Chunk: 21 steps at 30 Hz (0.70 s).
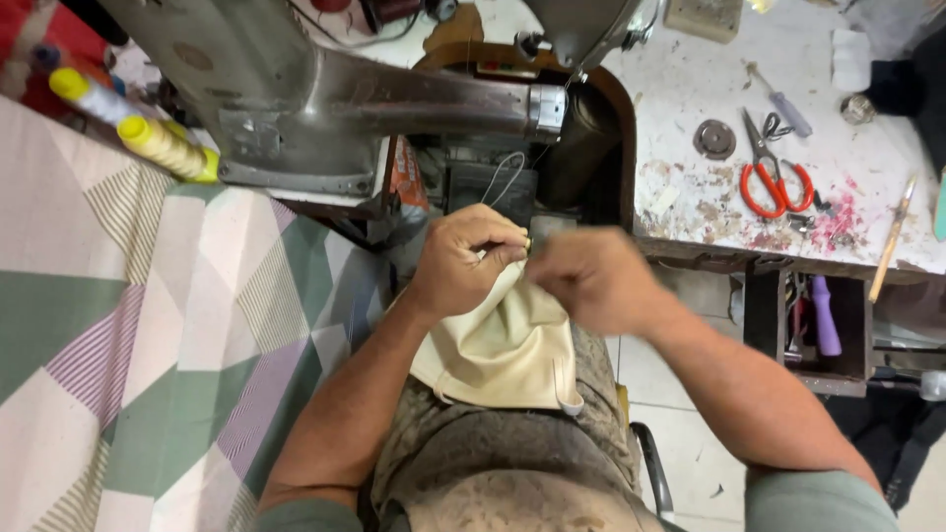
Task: Adjusting a sewing machine with a screwdriver and manually winding or pulling thread through a fabric guide to prepare the bobbin.
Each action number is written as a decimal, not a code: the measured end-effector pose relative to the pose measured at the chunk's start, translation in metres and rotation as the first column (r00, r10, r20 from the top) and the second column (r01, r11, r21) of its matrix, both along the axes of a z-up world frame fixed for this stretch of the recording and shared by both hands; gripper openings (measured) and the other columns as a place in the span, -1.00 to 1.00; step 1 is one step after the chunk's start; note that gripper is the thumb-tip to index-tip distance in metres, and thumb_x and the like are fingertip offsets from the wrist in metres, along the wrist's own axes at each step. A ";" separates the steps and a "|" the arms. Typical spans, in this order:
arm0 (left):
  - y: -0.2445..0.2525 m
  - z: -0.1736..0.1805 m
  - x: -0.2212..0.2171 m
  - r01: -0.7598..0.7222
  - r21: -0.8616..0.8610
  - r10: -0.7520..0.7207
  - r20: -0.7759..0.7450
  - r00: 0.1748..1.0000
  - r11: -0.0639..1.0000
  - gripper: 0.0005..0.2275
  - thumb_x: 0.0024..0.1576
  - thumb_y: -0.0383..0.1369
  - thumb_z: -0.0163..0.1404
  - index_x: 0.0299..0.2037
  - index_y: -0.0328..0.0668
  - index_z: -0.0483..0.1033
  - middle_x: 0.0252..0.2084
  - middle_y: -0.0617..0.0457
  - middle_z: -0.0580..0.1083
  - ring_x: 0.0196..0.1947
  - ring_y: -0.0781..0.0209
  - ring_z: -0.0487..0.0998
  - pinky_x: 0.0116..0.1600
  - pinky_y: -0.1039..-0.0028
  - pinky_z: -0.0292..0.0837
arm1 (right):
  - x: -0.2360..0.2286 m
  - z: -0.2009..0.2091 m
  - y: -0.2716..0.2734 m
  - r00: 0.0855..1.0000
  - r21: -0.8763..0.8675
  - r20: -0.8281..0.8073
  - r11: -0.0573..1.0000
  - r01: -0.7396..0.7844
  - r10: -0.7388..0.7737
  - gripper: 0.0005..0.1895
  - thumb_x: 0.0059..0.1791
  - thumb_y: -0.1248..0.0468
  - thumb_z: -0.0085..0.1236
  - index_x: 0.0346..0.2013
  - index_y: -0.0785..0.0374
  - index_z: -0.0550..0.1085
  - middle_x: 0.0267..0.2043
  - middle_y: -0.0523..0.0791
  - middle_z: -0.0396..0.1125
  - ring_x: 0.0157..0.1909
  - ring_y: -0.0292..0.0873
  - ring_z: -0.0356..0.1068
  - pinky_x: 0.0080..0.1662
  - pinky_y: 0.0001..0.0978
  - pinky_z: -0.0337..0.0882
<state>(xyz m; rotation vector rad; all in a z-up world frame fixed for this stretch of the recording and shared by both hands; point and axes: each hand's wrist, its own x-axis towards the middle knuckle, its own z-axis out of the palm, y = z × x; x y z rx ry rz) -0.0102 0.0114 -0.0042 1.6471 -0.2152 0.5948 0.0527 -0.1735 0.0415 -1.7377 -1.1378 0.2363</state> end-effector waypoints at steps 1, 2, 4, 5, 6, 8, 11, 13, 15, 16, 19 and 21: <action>-0.002 0.000 -0.002 -0.005 -0.008 0.005 -0.014 1.000 1.000 -0.95 0.06 -0.53 0.27 -0.31 -0.21 0.71 -0.37 -0.03 0.59 -0.44 0.21 0.62 -0.38 0.53 0.54 | 0.015 -0.007 0.000 1.000 -0.008 -0.014 1.000 -0.005 0.005 -0.81 -0.18 0.46 0.25 -0.45 0.07 0.66 -0.59 -0.09 0.35 -0.54 -0.04 0.41 -0.39 -0.22 0.39; -0.004 0.002 -0.001 0.016 -0.023 -0.016 -0.009 1.000 1.000 -0.95 0.06 -0.54 0.27 -0.31 -0.22 0.71 -0.37 -0.05 0.59 -0.42 0.19 0.63 -0.36 0.53 0.55 | 0.032 -0.013 0.000 0.997 0.042 0.074 0.998 0.035 -0.038 -0.85 -0.08 0.44 0.24 -0.41 0.10 0.64 -0.56 -0.12 0.31 -0.52 -0.07 0.36 -0.37 -0.27 0.35; -0.004 0.004 0.003 0.044 -0.030 -0.043 0.008 0.999 0.999 -0.94 0.06 -0.54 0.27 -0.31 -0.24 0.70 -0.36 -0.07 0.59 -0.40 0.17 0.63 -0.35 0.52 0.57 | 0.033 -0.018 -0.002 0.981 0.104 0.171 0.992 0.076 -0.093 -0.86 0.01 0.42 0.23 -0.37 0.12 0.63 -0.53 -0.15 0.26 -0.50 -0.11 0.31 -0.34 -0.33 0.31; -0.002 0.003 0.005 0.048 -0.013 -0.048 -0.001 0.999 0.999 -0.95 0.07 -0.55 0.26 -0.31 -0.24 0.70 -0.36 -0.05 0.59 -0.40 0.20 0.63 -0.35 0.52 0.57 | 0.018 -0.019 -0.001 0.988 0.018 0.148 0.999 0.045 -0.047 -0.87 -0.06 0.42 0.24 -0.44 0.12 0.61 -0.59 -0.13 0.27 -0.55 -0.04 0.32 -0.41 -0.28 0.32; -0.003 -0.001 0.001 0.036 -0.010 -0.036 -0.021 0.999 0.999 -0.96 0.08 -0.55 0.25 -0.32 -0.24 0.70 -0.35 -0.03 0.59 -0.39 0.23 0.63 -0.35 0.52 0.58 | 0.001 -0.021 -0.003 0.994 -0.081 0.108 0.997 -0.005 0.014 -0.88 -0.14 0.43 0.25 -0.51 0.13 0.59 -0.65 -0.11 0.27 -0.60 0.02 0.33 -0.47 -0.23 0.32; -0.002 -0.005 0.006 0.039 -0.037 -0.040 -0.025 0.999 0.999 -0.95 0.07 -0.54 0.27 -0.31 -0.24 0.70 -0.36 -0.05 0.59 -0.38 0.22 0.63 -0.33 0.52 0.58 | 0.028 -0.008 -0.007 0.995 0.020 0.094 0.999 0.033 -0.034 -0.87 -0.08 0.44 0.25 -0.46 0.15 0.60 -0.60 -0.13 0.27 -0.56 -0.07 0.30 -0.40 -0.28 0.31; -0.005 -0.004 0.004 0.058 -0.047 -0.060 -0.025 0.998 0.997 -0.95 0.07 -0.53 0.27 -0.31 -0.24 0.70 -0.36 -0.07 0.58 -0.37 0.17 0.64 -0.32 0.51 0.58 | 0.033 -0.035 -0.010 0.995 0.076 0.056 0.994 0.080 -0.085 -0.85 -0.13 0.49 0.21 -0.51 0.17 0.59 -0.61 -0.13 0.27 -0.56 -0.11 0.29 -0.37 -0.29 0.31; 0.000 0.002 0.010 0.055 -0.030 -0.056 -0.013 0.998 0.998 -0.96 0.07 -0.53 0.27 -0.32 -0.24 0.70 -0.35 -0.07 0.58 -0.37 0.14 0.65 -0.33 0.50 0.58 | 0.029 -0.032 -0.005 0.997 0.034 0.045 0.997 0.066 -0.068 -0.82 -0.24 0.53 0.18 -0.60 0.17 0.56 -0.67 -0.10 0.28 -0.60 -0.05 0.31 -0.41 -0.25 0.32; 0.001 -0.004 0.006 0.042 -0.029 -0.043 -0.026 0.999 0.999 -0.97 0.08 -0.53 0.26 -0.32 -0.24 0.70 -0.35 -0.07 0.59 -0.36 0.16 0.65 -0.31 0.52 0.58 | 0.008 -0.004 -0.007 1.000 0.062 0.008 0.998 0.010 -0.010 -0.77 -0.19 0.50 0.21 -0.45 0.07 0.66 -0.60 -0.12 0.31 -0.52 -0.12 0.38 -0.36 -0.30 0.37; 0.000 -0.003 0.003 0.044 -0.028 -0.045 -0.035 0.998 0.999 -0.97 0.08 -0.53 0.26 -0.32 -0.24 0.70 -0.35 -0.07 0.59 -0.36 0.16 0.65 -0.31 0.52 0.58 | 0.020 -0.012 -0.005 1.000 0.063 -0.002 0.998 0.013 -0.013 -0.77 -0.19 0.50 0.21 -0.45 0.07 0.66 -0.60 -0.12 0.31 -0.52 -0.12 0.38 -0.36 -0.30 0.37; 0.000 0.004 0.004 0.094 -0.072 -0.094 -0.003 0.996 0.993 -0.98 0.09 -0.53 0.25 -0.32 -0.29 0.69 -0.35 -0.10 0.58 -0.36 0.17 0.63 -0.30 0.52 0.59 | 0.031 -0.023 -0.003 0.984 0.189 0.145 0.979 0.078 -0.106 -0.79 -0.06 0.55 0.19 -0.39 0.16 0.61 -0.55 -0.15 0.28 -0.50 -0.12 0.33 -0.31 -0.33 0.33; 0.003 0.001 0.004 0.077 -0.055 -0.078 -0.017 0.997 0.995 -0.97 0.09 -0.53 0.26 -0.31 -0.32 0.69 -0.34 -0.09 0.58 -0.34 0.19 0.64 -0.30 0.50 0.61 | -0.001 -0.023 -0.005 0.977 -0.081 0.211 0.997 -0.014 0.030 -0.86 -0.21 0.47 0.22 -0.51 0.16 0.59 -0.62 -0.10 0.33 -0.60 0.00 0.36 -0.47 -0.19 0.36</action>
